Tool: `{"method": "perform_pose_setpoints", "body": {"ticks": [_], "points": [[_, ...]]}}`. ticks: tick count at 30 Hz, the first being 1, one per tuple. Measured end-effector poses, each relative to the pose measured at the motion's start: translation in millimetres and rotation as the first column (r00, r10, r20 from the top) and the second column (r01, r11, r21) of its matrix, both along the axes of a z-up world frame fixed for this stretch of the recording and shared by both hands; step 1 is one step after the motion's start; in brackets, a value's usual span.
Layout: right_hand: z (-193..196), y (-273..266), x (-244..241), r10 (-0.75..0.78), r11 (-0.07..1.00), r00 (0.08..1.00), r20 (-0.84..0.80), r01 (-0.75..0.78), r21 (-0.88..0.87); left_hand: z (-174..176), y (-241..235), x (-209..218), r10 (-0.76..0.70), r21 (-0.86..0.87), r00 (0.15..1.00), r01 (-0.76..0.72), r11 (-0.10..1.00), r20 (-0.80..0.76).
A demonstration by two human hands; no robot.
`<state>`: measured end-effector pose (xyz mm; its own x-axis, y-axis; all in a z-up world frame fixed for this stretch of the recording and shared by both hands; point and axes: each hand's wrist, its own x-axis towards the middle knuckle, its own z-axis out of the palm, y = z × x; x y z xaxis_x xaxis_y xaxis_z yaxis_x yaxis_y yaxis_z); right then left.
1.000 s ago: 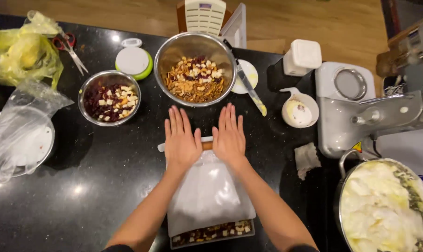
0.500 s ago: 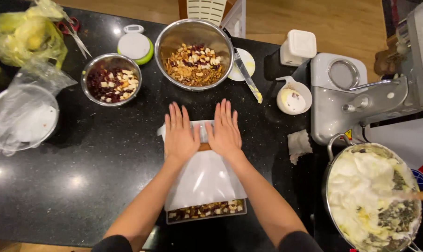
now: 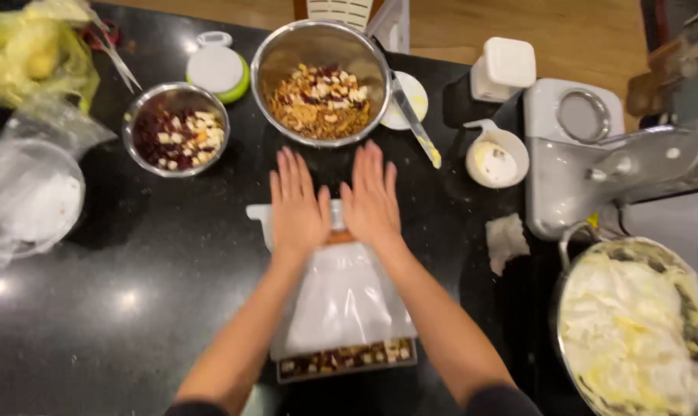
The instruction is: The person places a sheet of parchment paper over a rectangular tray filled with nuts and uses a wooden rolling pin to press the nuts down. The person repeatedly rolls the pin back and forth over the parchment paper to flatten the nuts within the tray.
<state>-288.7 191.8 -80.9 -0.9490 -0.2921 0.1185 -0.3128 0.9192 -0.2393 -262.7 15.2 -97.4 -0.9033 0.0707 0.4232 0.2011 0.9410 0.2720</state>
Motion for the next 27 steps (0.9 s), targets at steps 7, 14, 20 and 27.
{"method": "perform_pose_setpoints", "body": {"ticks": [7,14,20,27], "points": [[0.2,17.1,112.7,0.048,0.997,0.996,0.078,-0.052,0.055,8.7,10.9,113.1,-0.005,-0.009,0.973,0.007,1.0,0.232],[-7.9,9.9,80.2,0.038,0.999,0.999,-0.005,-0.038,0.024,13.2,11.8,84.4,0.002,-0.016,0.987,0.001,1.0,0.162],[9.2,38.3,219.4,0.059,0.998,0.987,0.147,-0.057,-0.019,26.2,23.5,216.3,-0.09,0.11,0.941,0.057,0.992,0.325],[-13.5,23.4,107.1,0.003,0.998,0.999,0.049,0.001,-0.069,1.5,0.4,115.7,-0.006,-0.002,0.951,0.007,1.0,0.309]]}}
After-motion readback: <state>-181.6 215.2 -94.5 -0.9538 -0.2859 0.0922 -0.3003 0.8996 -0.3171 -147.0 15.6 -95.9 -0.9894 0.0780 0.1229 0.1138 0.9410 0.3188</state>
